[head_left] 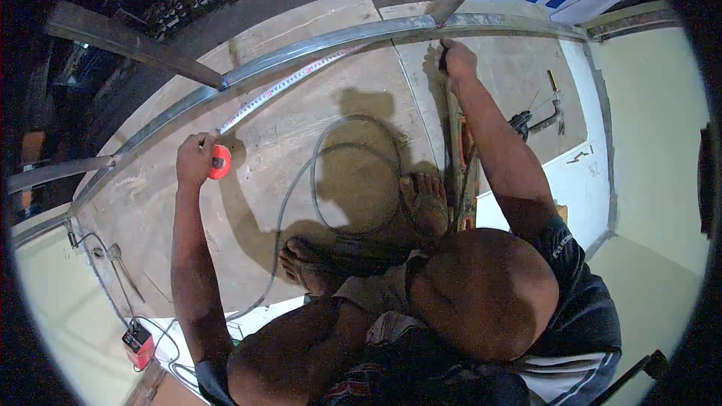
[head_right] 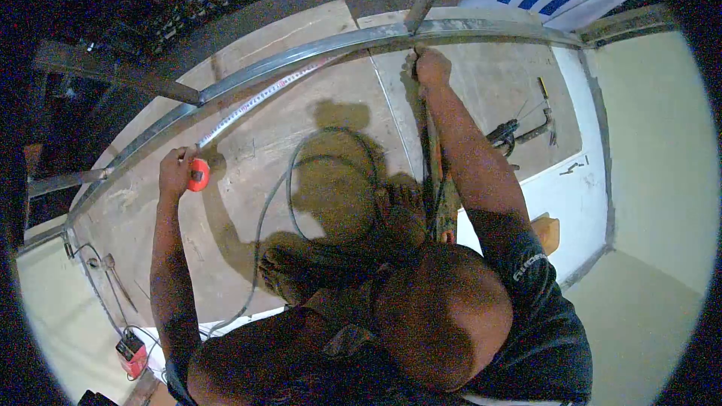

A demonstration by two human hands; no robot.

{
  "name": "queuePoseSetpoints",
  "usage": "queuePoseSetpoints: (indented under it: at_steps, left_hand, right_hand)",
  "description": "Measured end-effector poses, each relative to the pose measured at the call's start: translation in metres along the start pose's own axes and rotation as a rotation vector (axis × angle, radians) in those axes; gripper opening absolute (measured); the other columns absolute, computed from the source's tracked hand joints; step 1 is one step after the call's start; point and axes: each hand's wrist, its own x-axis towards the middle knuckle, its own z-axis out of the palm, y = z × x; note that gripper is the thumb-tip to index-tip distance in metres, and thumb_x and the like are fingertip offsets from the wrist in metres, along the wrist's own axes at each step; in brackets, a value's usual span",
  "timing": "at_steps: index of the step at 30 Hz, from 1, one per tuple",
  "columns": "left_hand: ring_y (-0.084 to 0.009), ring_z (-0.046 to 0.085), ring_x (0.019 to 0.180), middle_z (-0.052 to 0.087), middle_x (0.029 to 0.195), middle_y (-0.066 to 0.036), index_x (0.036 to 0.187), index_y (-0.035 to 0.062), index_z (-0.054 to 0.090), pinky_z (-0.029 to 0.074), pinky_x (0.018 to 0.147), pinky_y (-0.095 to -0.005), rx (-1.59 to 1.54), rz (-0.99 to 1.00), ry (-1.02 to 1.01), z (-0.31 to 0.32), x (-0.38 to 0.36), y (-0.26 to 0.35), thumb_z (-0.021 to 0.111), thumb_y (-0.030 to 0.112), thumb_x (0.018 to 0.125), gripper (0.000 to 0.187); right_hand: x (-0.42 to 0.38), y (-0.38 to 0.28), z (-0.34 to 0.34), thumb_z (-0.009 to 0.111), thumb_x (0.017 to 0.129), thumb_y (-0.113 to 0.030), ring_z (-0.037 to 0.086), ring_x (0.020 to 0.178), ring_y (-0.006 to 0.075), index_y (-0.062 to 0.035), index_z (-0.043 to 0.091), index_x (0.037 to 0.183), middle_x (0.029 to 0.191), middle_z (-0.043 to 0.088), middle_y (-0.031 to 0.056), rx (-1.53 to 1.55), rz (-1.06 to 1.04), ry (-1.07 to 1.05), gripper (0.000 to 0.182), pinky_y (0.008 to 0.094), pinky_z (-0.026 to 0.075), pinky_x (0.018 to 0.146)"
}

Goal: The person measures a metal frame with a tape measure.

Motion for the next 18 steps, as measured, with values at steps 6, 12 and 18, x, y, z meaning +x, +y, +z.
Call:
queuePoseSetpoints:
  at_steps: [6, 12, 18]
  left_hand:
    - [-0.0257, 0.065, 0.072, 0.064, 0.075, -0.016, 0.089, -0.002, 0.069, 0.049, 0.068, -0.0386, -0.037, -0.009, -0.219, -0.002, -0.019, -0.023, 0.056, 0.04, 0.093, 0.044]
    - [-0.0114, 0.057, 0.064, 0.061, 0.067, -0.003, 0.083, -0.0036, 0.068, 0.047, 0.061, -0.031, -0.383, -0.226, -0.463, 0.01, -0.058, -0.049, 0.056, 0.03, 0.094, 0.037]
    - [-0.0093, 0.055, 0.071, 0.063, 0.076, -0.001, 0.087, -0.0024, 0.07, 0.048, 0.067, -0.0286, -0.569, -0.174, -0.536, 0.016, -0.097, -0.062, 0.057, 0.025, 0.095, 0.031]
  right_hand:
    - [-0.041, -0.004, 0.006, 0.062, 0.092, -0.027, 0.054, 0.06, 0.0156, -0.0032, 0.065, 0.077, 0.069, 0.062, 0.0062, -0.44, -0.284, 0.276, 0.028, 0.0322, 0.044, 0.057]
    - [-0.063, -0.003, 0.007, 0.065, 0.087, -0.021, 0.061, 0.063, 0.0215, 0.0023, 0.063, 0.08, 0.074, 0.067, 0.015, -0.549, -0.282, 0.163, 0.025, 0.0362, 0.049, 0.063]
    - [-0.046, 0.023, 0.008, 0.065, 0.086, -0.024, 0.059, 0.065, 0.0199, 0.0008, 0.062, 0.08, 0.072, 0.064, 0.0139, -0.571, -0.374, 0.182, 0.026, 0.0373, 0.049, 0.066]
